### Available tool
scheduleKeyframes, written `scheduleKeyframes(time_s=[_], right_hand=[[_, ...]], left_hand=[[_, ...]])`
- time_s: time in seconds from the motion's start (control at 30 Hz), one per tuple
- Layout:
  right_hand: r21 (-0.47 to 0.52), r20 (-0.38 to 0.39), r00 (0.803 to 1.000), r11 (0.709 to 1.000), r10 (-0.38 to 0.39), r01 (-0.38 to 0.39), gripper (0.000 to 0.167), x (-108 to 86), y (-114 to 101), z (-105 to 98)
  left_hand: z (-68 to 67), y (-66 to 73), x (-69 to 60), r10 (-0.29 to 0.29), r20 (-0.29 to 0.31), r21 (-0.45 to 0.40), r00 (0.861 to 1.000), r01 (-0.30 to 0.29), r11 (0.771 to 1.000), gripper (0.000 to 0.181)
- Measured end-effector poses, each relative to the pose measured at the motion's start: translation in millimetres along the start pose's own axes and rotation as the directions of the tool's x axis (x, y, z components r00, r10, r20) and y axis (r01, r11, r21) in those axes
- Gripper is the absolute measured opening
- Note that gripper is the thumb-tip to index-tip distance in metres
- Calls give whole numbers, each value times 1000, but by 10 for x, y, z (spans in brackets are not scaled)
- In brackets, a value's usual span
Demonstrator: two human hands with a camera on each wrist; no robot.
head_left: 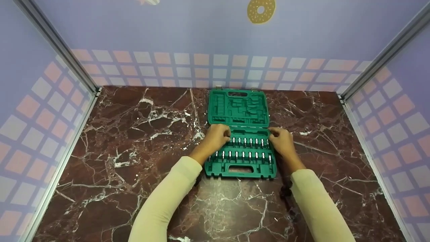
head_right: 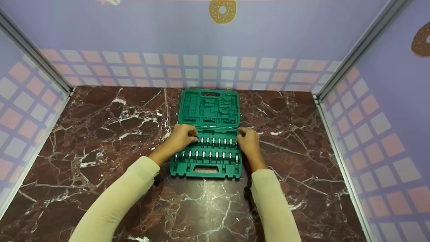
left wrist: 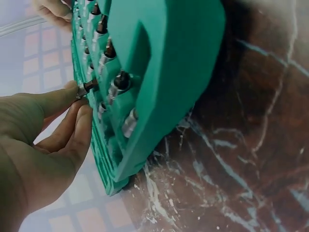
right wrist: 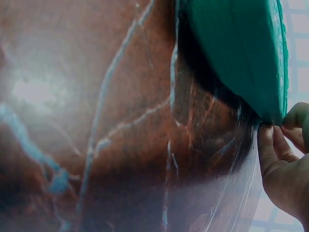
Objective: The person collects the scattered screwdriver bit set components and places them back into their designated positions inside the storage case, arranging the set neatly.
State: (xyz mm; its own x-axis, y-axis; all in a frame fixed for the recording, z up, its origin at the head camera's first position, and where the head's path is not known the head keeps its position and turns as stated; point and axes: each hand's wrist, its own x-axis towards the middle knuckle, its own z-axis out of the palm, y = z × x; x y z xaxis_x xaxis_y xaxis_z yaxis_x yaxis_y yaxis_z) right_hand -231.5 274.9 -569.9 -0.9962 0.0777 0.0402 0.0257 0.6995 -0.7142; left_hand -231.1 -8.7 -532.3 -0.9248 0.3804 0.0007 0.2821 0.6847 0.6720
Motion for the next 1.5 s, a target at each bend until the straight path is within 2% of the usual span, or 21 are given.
scheduleKeyframes(time_s=[0.13,0.27,0.37,0.6,0.83,1.1,1.23,1.5], right_hand=[[4,-7,1000,1000,9,-9,35,-1,6,8],[6,-4,1000,1000,12,-12,35,7,11,6],[3,2,1000,1000,16,-16,35,10,9,4],[15,21,1000,1000,24,-24,36,-10,5,18],[4,15,1000,1000,19,-19,35,-5,-3,20],[12,9,1000,1000,26,-26,35,-4,13,12],[14,7,1000,1000,23,-23,35,3,9,9],[21,8,1000,999,25,-25,36,2,-21,14]], left_hand=[[43,-36,33,-1,25,46,1000,0,999,10],[75,-69,61,6,27,78,1000,-8,997,11],[79,-83,72,-9,23,78,1000,7,997,14],[46,-84,95,-106,20,-15,994,106,994,20],[11,-59,176,-211,43,-64,977,213,975,26],[-49,-29,292,-300,101,-11,949,302,953,27],[-58,-29,301,-303,97,-6,948,305,952,26],[-50,-85,212,-235,76,-81,969,241,967,28]])
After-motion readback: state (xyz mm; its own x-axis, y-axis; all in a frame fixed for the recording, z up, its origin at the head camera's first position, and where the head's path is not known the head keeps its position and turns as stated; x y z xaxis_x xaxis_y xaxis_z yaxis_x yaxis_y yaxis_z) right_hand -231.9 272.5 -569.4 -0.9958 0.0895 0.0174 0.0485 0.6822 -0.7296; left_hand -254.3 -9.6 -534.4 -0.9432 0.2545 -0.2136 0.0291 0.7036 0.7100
